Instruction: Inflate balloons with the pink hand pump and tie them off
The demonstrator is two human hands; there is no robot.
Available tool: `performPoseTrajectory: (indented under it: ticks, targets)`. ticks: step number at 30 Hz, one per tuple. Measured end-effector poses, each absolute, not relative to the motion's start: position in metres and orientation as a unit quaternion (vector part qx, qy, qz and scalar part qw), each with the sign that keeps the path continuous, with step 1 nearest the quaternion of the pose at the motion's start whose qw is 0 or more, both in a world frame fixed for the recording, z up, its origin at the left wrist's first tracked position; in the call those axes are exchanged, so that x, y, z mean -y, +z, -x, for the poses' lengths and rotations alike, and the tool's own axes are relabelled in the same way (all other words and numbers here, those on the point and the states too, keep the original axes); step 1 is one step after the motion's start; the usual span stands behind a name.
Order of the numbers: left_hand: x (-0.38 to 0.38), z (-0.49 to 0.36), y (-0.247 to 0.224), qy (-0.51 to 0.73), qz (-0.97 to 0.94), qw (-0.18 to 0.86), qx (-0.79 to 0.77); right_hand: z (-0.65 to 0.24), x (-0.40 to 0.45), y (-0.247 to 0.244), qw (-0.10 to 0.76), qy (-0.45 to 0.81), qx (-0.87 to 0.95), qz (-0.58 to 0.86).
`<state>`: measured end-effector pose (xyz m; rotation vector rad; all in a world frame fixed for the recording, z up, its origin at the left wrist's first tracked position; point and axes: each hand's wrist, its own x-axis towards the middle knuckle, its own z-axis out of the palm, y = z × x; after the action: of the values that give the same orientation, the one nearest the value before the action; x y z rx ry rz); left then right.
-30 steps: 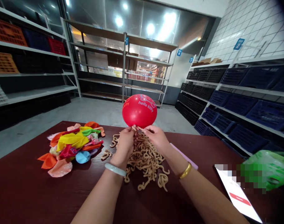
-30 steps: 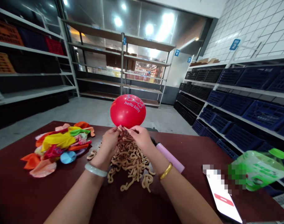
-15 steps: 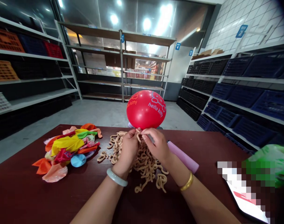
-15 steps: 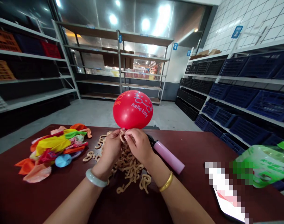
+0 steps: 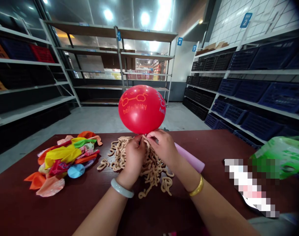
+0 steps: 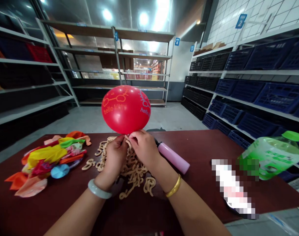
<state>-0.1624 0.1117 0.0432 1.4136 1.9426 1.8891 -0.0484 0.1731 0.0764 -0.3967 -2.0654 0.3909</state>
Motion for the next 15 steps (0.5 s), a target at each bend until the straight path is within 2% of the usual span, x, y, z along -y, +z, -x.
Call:
performPoseTrajectory:
  ticks: [7,11,15]
  targets:
    - [-0.114,0.158,0.044,0.644,-0.450,0.101,-0.610,0.057,-0.166,0.063,0.483,0.034,0.842,0.240]
    - [-0.113,0.154,0.046,0.653,-0.439,0.123,-0.604,0.060,-0.164,0.058,0.494,0.018,0.828,0.265]
    - [-0.114,0.157,0.044,0.660,-0.436,0.118,-0.601,0.058,-0.168,0.058,0.506,0.063,0.831,0.220]
